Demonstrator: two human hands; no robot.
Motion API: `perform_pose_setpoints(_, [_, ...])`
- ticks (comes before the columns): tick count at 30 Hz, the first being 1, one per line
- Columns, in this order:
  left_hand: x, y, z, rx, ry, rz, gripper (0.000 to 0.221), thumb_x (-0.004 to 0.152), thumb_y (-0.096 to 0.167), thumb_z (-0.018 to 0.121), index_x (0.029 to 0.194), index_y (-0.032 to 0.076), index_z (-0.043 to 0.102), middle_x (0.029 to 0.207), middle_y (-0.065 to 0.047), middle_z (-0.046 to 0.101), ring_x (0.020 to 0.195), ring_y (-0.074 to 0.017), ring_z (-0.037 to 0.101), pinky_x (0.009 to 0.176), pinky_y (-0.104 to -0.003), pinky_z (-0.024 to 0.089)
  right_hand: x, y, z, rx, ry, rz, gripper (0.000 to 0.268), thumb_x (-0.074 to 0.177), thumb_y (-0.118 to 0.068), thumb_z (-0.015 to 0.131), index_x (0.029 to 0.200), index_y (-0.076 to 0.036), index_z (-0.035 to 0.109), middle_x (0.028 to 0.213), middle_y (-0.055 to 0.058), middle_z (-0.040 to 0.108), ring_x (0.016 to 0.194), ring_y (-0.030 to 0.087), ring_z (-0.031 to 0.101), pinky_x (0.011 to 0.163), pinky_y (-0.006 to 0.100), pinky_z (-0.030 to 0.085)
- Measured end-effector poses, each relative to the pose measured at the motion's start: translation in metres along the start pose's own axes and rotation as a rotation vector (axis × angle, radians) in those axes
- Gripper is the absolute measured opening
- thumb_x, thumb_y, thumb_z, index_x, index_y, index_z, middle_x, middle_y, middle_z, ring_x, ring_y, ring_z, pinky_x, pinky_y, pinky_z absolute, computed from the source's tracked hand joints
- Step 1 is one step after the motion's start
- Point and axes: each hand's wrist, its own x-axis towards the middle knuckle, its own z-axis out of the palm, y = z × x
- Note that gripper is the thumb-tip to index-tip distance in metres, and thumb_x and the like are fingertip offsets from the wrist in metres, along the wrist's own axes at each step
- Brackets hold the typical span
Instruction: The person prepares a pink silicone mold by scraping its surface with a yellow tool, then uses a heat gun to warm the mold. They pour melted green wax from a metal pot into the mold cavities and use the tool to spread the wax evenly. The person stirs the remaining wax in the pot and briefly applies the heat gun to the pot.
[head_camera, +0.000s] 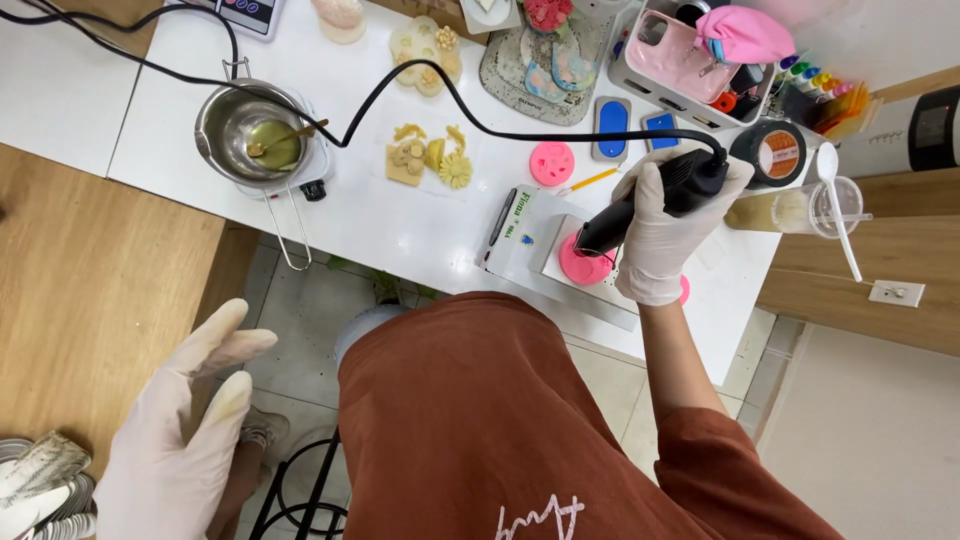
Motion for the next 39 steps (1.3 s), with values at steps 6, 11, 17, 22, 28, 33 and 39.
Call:
perform_pose_setpoints(6, [-0.002,0.008,0.004,-0.006,-0.014,-0.004,0.057,0.095,0.002,0.054,0.151,0.006,0.048,0.127,-0.007,0.069,0.124,-0.0112,0.058,0.109,-0.029,0.041,-0.004,0.009,-0.002,-0.002,0.061,0.006,0.043,0.105,0.008,0.067,0.129,-0.010,0.035,0.102,0.012,0.061,0.074,0.018,0.063,0.067,0.030,0.056])
perform_pose_setpoints(11, [-0.002,0.005,0.004,-0.010,-0.016,0.000,0.056,0.095,0.003,0.053,0.151,0.006,0.047,0.127,-0.007,0.069,0.126,-0.0110,0.058,0.112,-0.029,0.040,-0.007,0.010,-0.002,0.018,0.053,0.019,0.040,0.106,0.007,0.068,0.125,-0.008,0.036,0.098,0.012,0.060,0.075,0.019,0.063,0.069,0.031,0.056])
perform_pose_setpoints(17, [0.002,0.003,0.001,-0.004,-0.043,0.005,0.057,0.095,0.003,0.052,0.151,0.007,0.046,0.128,-0.007,0.068,0.124,-0.0109,0.057,0.109,-0.029,0.040,-0.014,0.005,0.002,-0.012,0.040,0.020,0.041,0.105,0.006,0.068,0.123,-0.010,0.035,0.101,0.010,0.060,0.074,0.018,0.065,0.068,0.031,0.057])
perform_pose_setpoints(22, [0.003,0.002,0.002,0.029,-0.061,0.047,0.055,0.095,0.005,0.055,0.149,0.007,0.048,0.127,-0.005,0.069,0.120,-0.0096,0.060,0.103,-0.026,0.044,-0.024,0.008,-0.002,-0.104,0.062,0.035,0.038,0.103,0.003,0.067,0.125,-0.008,0.037,0.101,0.009,0.061,0.080,0.017,0.065,0.073,0.030,0.059])
perform_pose_setpoints(28, [0.002,0.022,0.015,0.117,0.049,-0.011,0.053,0.096,0.009,0.063,0.149,0.011,0.057,0.125,-0.001,0.074,0.080,-0.0110,0.051,0.070,-0.025,0.044,-0.040,0.014,-0.008,-0.113,0.091,0.056,0.022,0.107,-0.002,0.069,0.118,-0.001,0.051,0.096,0.010,0.064,0.081,0.017,0.064,0.076,0.031,0.058])
perform_pose_setpoints(33, [0.003,0.024,0.020,0.092,0.037,-0.055,0.052,0.093,0.012,0.063,0.144,0.014,0.058,0.119,0.002,0.074,0.086,-0.0072,0.057,0.074,-0.023,0.047,-0.048,0.003,-0.007,-0.132,0.074,-0.012,0.029,0.106,-0.005,0.071,0.123,-0.005,0.048,0.102,0.008,0.063,0.084,0.016,0.066,0.081,0.029,0.058])
perform_pose_setpoints(39, [0.003,0.014,0.020,0.088,-0.017,-0.005,0.051,0.093,0.013,0.063,0.144,0.014,0.057,0.119,0.002,0.073,0.096,-0.0032,0.060,0.080,-0.020,0.048,-0.059,-0.010,-0.006,-0.358,-0.057,-0.200,0.037,0.100,-0.002,0.073,0.125,-0.006,0.046,0.107,0.009,0.059,0.092,0.017,0.063,0.091,0.029,0.055])
